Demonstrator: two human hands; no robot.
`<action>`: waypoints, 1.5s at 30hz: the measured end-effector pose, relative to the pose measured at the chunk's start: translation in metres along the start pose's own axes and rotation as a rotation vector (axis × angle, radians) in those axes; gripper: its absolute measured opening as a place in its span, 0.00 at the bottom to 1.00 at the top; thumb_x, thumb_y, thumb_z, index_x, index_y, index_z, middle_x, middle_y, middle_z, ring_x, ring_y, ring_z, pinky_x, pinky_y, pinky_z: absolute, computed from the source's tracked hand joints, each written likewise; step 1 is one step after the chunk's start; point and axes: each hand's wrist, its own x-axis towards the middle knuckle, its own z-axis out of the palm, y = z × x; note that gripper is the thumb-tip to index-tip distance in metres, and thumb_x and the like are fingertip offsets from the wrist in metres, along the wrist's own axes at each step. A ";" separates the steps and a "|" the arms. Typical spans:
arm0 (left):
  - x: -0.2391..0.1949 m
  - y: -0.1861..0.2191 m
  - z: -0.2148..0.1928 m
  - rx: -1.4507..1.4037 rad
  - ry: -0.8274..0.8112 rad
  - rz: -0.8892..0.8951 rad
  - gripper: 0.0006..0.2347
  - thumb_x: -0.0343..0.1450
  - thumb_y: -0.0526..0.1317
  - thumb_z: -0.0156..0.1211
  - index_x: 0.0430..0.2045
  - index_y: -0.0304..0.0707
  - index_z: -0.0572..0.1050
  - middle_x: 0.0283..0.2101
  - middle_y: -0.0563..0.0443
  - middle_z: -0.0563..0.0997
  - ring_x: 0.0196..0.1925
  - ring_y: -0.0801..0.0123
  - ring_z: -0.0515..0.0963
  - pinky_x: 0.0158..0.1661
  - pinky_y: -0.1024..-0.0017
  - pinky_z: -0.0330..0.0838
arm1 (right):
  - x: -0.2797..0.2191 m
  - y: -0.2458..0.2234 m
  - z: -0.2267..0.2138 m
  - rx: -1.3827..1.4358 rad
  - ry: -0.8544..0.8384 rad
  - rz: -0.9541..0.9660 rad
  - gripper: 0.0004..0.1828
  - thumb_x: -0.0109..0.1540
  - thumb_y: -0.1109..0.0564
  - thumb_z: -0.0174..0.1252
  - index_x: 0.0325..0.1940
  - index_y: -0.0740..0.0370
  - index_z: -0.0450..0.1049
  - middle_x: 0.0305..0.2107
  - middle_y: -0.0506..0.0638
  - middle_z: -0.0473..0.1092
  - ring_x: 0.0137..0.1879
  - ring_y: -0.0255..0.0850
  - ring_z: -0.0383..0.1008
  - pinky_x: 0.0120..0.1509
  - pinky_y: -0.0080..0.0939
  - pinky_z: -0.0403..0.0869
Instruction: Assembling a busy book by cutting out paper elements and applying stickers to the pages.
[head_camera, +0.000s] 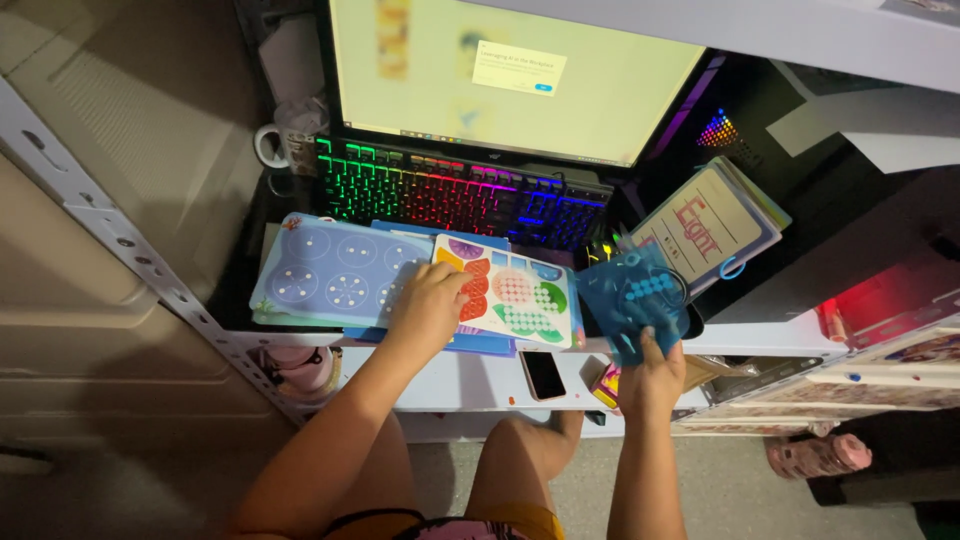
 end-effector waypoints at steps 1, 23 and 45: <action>0.000 0.001 0.000 -0.003 0.005 0.001 0.11 0.70 0.37 0.64 0.45 0.41 0.81 0.42 0.49 0.78 0.49 0.54 0.77 0.50 0.61 0.71 | 0.000 0.001 0.000 0.022 0.009 -0.007 0.17 0.67 0.66 0.56 0.58 0.52 0.76 0.45 0.50 0.78 0.52 0.47 0.81 0.60 0.59 0.78; 0.004 0.026 -0.014 -0.120 0.134 0.005 0.13 0.72 0.40 0.64 0.51 0.46 0.78 0.48 0.49 0.73 0.50 0.52 0.74 0.49 0.58 0.68 | -0.040 -0.022 0.005 -0.282 -0.067 -0.167 0.10 0.65 0.66 0.61 0.51 0.61 0.77 0.40 0.57 0.74 0.49 0.43 0.76 0.58 0.53 0.78; -0.098 0.061 -0.015 -1.229 -0.397 -0.590 0.11 0.63 0.26 0.68 0.38 0.30 0.81 0.35 0.43 0.87 0.32 0.66 0.83 0.38 0.73 0.81 | -0.117 0.001 -0.003 -0.016 -0.508 0.555 0.29 0.61 0.58 0.54 0.67 0.67 0.66 0.54 0.65 0.71 0.56 0.54 0.72 0.63 0.54 0.71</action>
